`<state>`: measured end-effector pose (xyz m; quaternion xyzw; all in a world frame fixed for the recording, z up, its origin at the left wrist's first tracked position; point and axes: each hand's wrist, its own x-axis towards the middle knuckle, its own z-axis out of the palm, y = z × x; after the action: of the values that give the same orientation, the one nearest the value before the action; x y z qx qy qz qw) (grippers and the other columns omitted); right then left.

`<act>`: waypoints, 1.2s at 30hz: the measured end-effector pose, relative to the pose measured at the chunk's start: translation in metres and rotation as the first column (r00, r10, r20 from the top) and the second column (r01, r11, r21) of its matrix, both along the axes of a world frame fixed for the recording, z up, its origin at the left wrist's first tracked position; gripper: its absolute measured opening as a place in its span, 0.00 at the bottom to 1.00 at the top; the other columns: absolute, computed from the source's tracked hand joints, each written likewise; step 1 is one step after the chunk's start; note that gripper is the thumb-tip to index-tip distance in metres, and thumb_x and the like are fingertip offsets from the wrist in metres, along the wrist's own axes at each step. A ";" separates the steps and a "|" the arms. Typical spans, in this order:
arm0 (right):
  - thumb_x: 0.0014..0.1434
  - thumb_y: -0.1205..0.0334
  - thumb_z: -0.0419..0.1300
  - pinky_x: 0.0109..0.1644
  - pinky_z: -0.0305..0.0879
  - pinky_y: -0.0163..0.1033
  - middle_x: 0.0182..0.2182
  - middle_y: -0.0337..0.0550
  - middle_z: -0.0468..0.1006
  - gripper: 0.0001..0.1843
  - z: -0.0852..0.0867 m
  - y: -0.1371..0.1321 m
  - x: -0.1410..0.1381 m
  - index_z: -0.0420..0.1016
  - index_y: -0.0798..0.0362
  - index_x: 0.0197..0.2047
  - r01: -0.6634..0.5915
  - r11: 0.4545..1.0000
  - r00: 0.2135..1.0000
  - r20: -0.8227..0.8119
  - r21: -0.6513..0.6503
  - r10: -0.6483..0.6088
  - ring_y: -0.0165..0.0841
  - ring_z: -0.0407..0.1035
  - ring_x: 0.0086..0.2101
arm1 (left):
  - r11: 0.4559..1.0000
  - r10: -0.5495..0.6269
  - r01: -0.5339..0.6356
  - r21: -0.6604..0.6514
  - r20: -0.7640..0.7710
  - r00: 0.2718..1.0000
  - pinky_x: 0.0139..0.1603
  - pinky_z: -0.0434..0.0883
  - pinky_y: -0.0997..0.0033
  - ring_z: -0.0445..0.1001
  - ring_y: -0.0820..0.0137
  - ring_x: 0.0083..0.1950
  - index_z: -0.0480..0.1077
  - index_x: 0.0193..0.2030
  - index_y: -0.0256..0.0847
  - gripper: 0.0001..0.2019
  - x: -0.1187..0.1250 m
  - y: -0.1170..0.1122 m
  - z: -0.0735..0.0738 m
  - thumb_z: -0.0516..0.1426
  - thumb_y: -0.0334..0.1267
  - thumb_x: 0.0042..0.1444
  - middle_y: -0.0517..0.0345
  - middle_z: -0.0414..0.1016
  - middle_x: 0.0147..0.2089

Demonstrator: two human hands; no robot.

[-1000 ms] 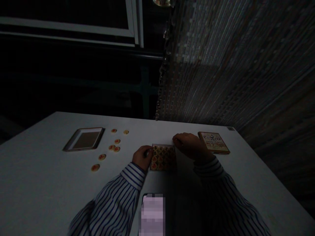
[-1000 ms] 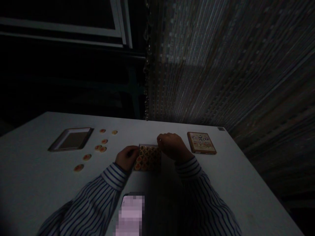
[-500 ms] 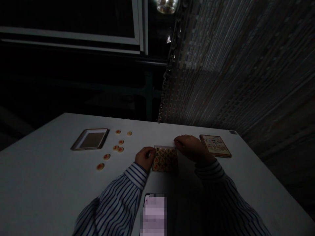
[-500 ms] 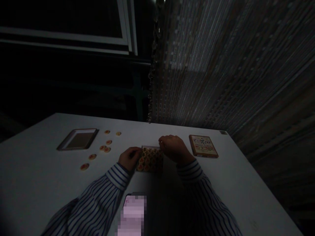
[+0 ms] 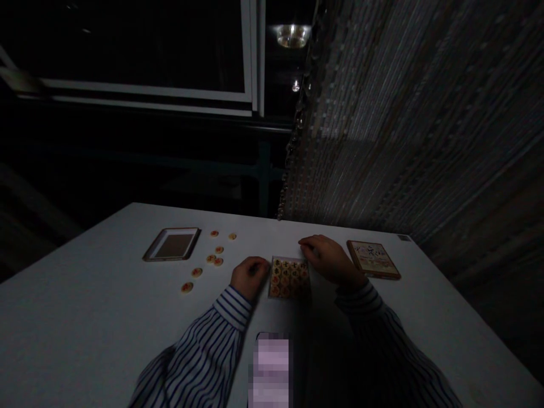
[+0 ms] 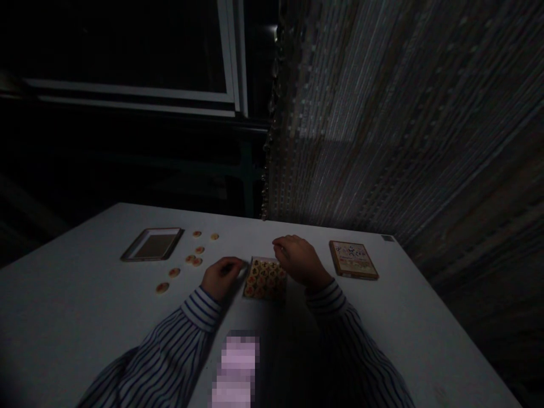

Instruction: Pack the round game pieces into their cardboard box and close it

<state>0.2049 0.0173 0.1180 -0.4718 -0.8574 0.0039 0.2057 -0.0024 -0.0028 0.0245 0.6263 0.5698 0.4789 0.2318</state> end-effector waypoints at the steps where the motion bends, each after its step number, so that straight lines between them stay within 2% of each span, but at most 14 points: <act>1: 0.58 0.62 0.46 0.46 0.58 0.37 0.38 0.45 0.74 0.15 0.000 0.000 -0.002 0.70 0.55 0.43 -0.002 1.000 1.000 -0.011 -0.004 0.002 0.32 0.65 0.40 | 1.000 0.003 -0.004 0.000 -0.007 1.000 0.39 0.69 0.69 0.72 0.71 0.34 0.70 0.32 0.38 0.09 -0.004 -0.003 0.003 0.53 0.40 0.48 0.55 0.75 0.32; 7: 0.57 0.62 0.46 0.46 0.58 0.37 0.39 0.44 0.73 0.15 0.006 -0.003 -0.015 0.69 0.54 0.44 -0.059 0.997 0.998 0.010 -0.052 0.060 0.32 0.65 0.41 | 0.995 0.101 -0.101 0.000 -0.044 0.994 0.35 0.70 0.71 0.72 0.71 0.32 0.71 0.30 0.38 0.10 -0.035 -0.024 0.020 0.54 0.42 0.46 0.56 0.75 0.30; 10: 0.57 0.62 0.46 0.47 0.57 0.37 0.40 0.44 0.73 0.16 0.012 -0.005 -0.023 0.69 0.54 0.44 -0.087 0.994 0.995 0.037 -0.072 0.090 0.32 0.65 0.41 | 0.994 0.110 -0.110 -0.003 -0.051 0.993 0.34 0.70 0.72 0.72 0.71 0.31 0.71 0.29 0.38 0.10 -0.053 -0.035 0.024 0.54 0.42 0.46 0.57 0.75 0.30; 12: 0.57 0.62 0.46 0.47 0.57 0.37 0.40 0.44 0.73 0.16 0.017 -0.005 -0.028 0.69 0.54 0.44 -0.097 0.992 0.993 0.056 -0.075 0.101 0.32 0.65 0.41 | 0.984 0.178 -0.177 0.018 -0.042 0.983 0.35 0.70 0.73 0.72 0.71 0.31 0.71 0.29 0.38 0.10 -0.064 -0.042 0.025 0.54 0.42 0.46 0.57 0.75 0.30; 18: 0.57 0.62 0.46 0.46 0.57 0.35 0.40 0.43 0.74 0.15 0.027 -0.005 -0.045 0.70 0.54 0.43 -0.163 0.986 0.983 0.078 -0.042 0.166 0.32 0.65 0.41 | 0.962 0.271 -0.270 0.028 -0.051 0.961 0.38 0.70 0.72 0.73 0.71 0.32 0.71 0.30 0.39 0.10 -0.094 -0.060 0.023 0.54 0.43 0.46 0.57 0.75 0.31; 23: 0.57 0.62 0.47 0.45 0.57 0.35 0.39 0.44 0.74 0.15 0.031 -0.005 -0.066 0.71 0.55 0.43 -0.217 0.973 0.968 0.114 -0.081 0.225 0.32 0.66 0.40 | 0.943 0.332 -0.333 0.005 -0.051 0.942 0.37 0.70 0.72 0.73 0.71 0.33 0.71 0.32 0.37 0.13 -0.113 -0.071 0.022 0.54 0.45 0.46 0.54 0.76 0.35; 30: 0.57 0.61 0.47 0.46 0.56 0.35 0.39 0.44 0.74 0.15 0.027 -0.005 -0.094 0.71 0.54 0.42 -0.257 0.958 0.943 0.184 -0.127 0.278 0.32 0.66 0.41 | 0.889 0.456 -0.457 0.025 -0.138 0.879 0.34 0.69 0.72 0.72 0.69 0.32 0.71 0.32 0.39 0.16 -0.127 -0.080 0.018 0.53 0.48 0.45 0.55 0.75 0.32; 36: 0.57 0.62 0.46 0.44 0.56 0.34 0.39 0.44 0.74 0.15 0.021 -0.005 -0.116 0.71 0.53 0.42 -0.244 0.954 0.923 0.260 -0.173 0.284 0.33 0.66 0.41 | 0.868 0.493 -0.494 0.050 -0.209 0.845 0.35 0.69 0.69 0.72 0.67 0.33 0.71 0.34 0.39 0.17 -0.140 -0.083 0.011 0.52 0.50 0.45 0.54 0.75 0.33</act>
<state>0.0889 0.0123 0.1391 -0.3606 -0.9313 0.0236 0.0461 -0.1425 -0.0855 0.0352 0.5061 0.7346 0.4502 0.0399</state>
